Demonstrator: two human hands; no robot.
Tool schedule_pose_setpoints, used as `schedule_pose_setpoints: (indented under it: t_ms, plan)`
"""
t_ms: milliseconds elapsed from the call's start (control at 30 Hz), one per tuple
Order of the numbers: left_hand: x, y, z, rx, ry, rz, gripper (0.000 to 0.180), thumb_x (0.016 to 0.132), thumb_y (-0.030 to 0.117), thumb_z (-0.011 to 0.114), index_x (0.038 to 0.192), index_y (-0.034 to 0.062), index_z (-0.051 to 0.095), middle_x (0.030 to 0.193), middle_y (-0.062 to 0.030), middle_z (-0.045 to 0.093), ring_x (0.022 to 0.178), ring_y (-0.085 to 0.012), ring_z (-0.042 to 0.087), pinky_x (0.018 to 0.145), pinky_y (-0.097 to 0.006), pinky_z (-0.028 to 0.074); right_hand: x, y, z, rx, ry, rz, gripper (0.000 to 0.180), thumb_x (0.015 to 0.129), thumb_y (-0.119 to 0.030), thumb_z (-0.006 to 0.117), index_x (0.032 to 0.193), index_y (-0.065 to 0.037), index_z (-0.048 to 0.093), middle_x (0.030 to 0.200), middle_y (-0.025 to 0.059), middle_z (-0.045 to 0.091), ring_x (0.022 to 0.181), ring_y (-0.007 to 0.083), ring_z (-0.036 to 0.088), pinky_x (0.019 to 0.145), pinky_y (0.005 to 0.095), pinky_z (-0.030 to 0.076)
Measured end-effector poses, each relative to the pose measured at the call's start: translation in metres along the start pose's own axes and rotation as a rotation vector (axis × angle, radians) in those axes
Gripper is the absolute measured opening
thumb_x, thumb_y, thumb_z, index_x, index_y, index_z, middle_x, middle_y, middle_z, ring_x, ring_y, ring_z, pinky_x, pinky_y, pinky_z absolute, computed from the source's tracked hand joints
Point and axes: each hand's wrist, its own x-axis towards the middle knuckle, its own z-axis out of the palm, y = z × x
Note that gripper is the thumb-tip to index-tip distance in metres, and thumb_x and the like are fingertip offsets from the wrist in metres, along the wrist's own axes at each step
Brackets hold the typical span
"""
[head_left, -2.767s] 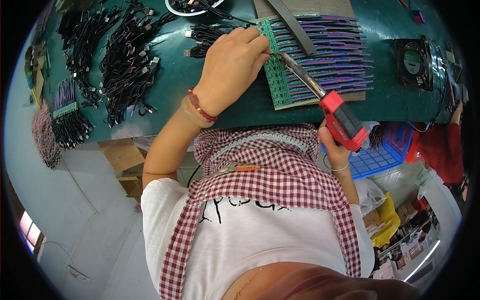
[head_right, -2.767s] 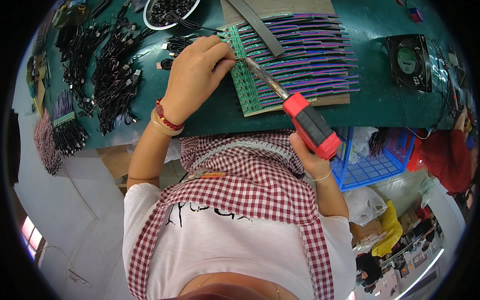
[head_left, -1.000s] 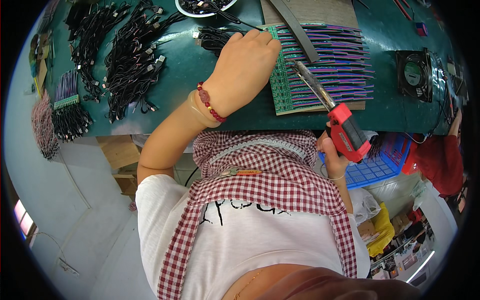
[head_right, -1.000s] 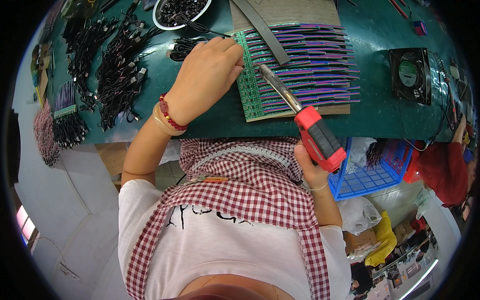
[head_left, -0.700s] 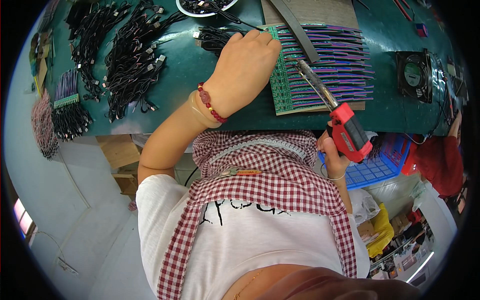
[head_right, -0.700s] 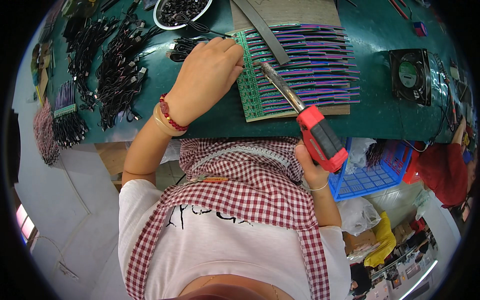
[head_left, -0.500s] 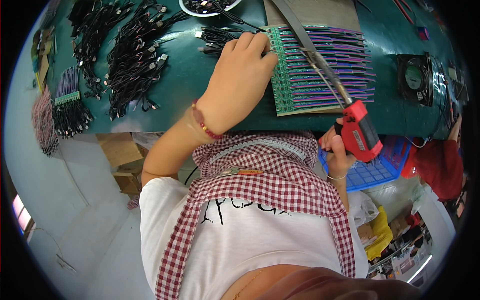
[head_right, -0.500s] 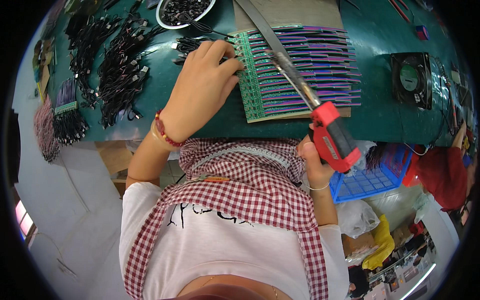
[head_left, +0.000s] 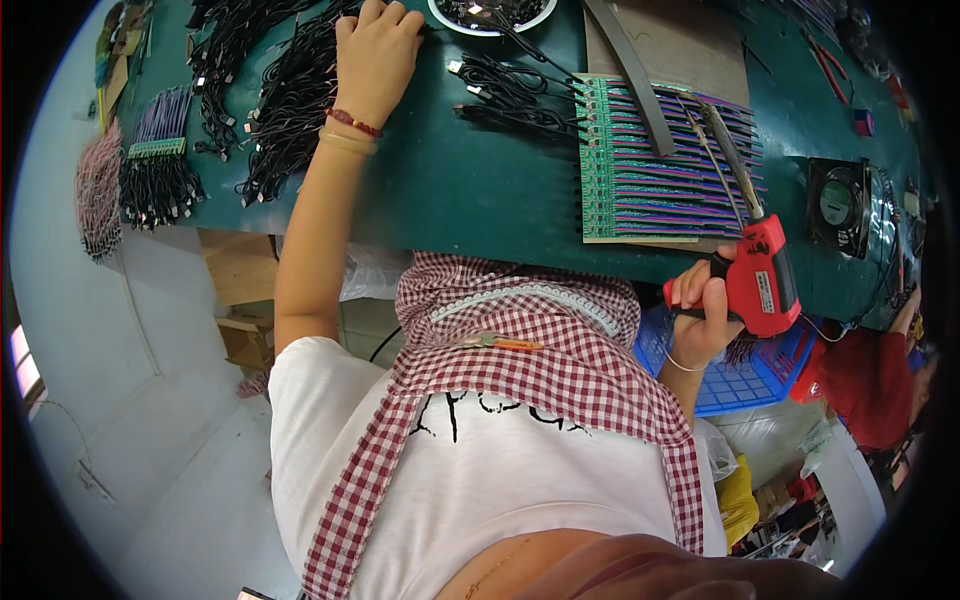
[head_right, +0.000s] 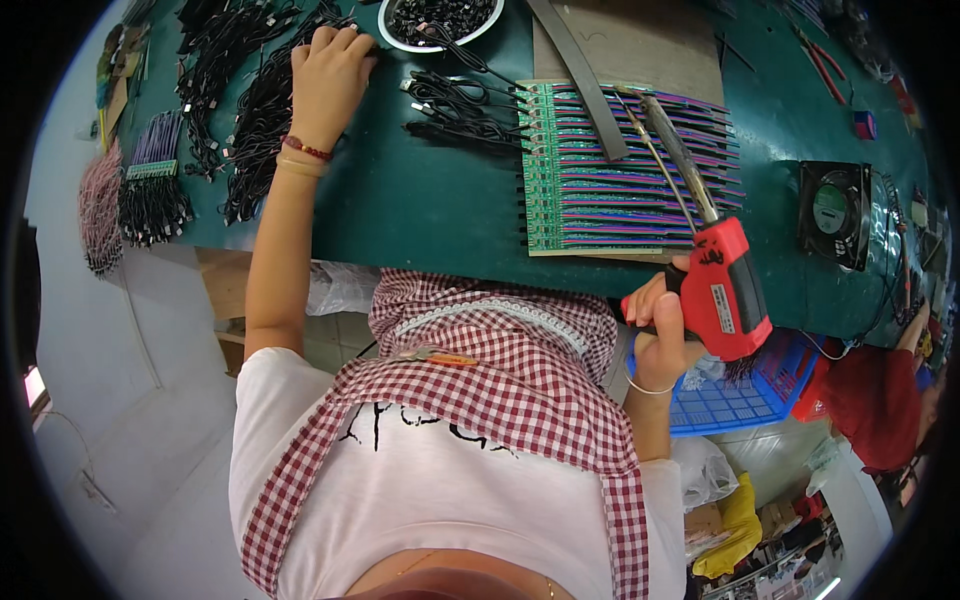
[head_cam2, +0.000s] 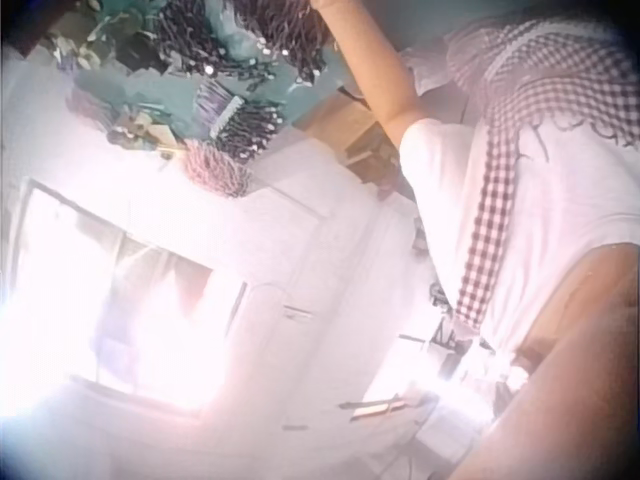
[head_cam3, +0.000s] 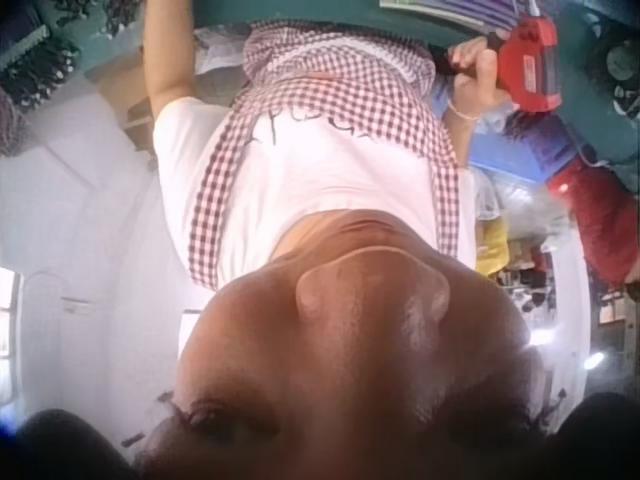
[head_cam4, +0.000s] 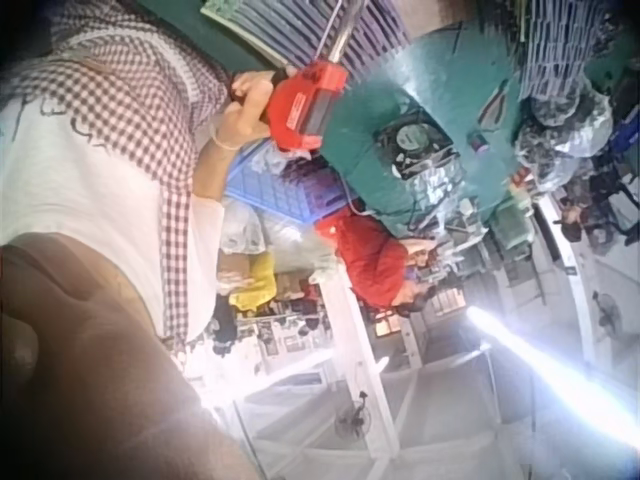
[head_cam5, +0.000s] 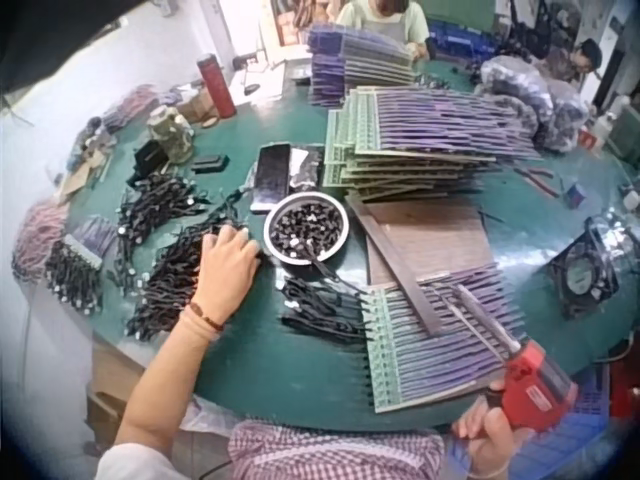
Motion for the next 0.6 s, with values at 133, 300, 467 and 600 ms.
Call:
schedule_pose_setpoints:
  t_ms: [133,300,467,600]
  plan:
    - [-0.005,0.014,-0.043,-0.125,0.024,0.035,0.015,0.082,0.011,0.067,0.096,0.0119,0.065,0.093,0.0017,0.064,0.094,-0.0163,0.057,0.081,-0.033,0.042,-0.004,0.000,0.000,0.002,0.051,-0.031,0.032,0.092,-0.009,0.047,0.120,0.005,0.043,0.062,0.0047,0.042,0.052,0.0111,0.039,0.049,0.0254,0.038]
    - [-0.039,0.050,-0.079,-1.531,0.125,-0.765,0.014,0.088,0.001,0.059,0.102,-0.0033,0.057,0.090,-0.0033,0.061,0.080,-0.0077,0.057,0.075,-0.021,0.047,0.003,0.000,0.001,0.059,0.039,-0.026,0.031,0.093,-0.009,0.047,0.120,0.005,0.045,0.063,0.0048,0.043,0.053,0.0104,0.039,0.049,0.0248,0.038]
    - [-0.079,0.062,-0.092,-1.253,-0.415,-0.663,0.025,0.097,0.009,0.046,0.117,-0.0042,0.050,0.087,-0.0053,0.058,0.084,-0.0120,0.058,0.079,-0.024,0.048,0.009,-0.004,0.006,0.057,0.054,0.006,0.033,0.090,-0.009,0.050,0.119,0.004,0.043,0.060,0.0057,0.042,0.050,0.0123,0.039,0.046,0.0268,0.038]
    - [-0.063,0.094,-0.100,-1.747,-0.139,-0.482,0.027,0.101,0.014,0.040,0.123,-0.0012,0.046,0.081,-0.0062,0.056,0.075,-0.0145,0.058,0.076,-0.028,0.051,0.012,-0.008,0.021,0.094,0.001,0.044,0.033,0.091,-0.008,0.050,0.121,0.004,0.044,0.065,0.0054,0.045,0.052,0.0114,0.040,0.049,0.0263,0.039]
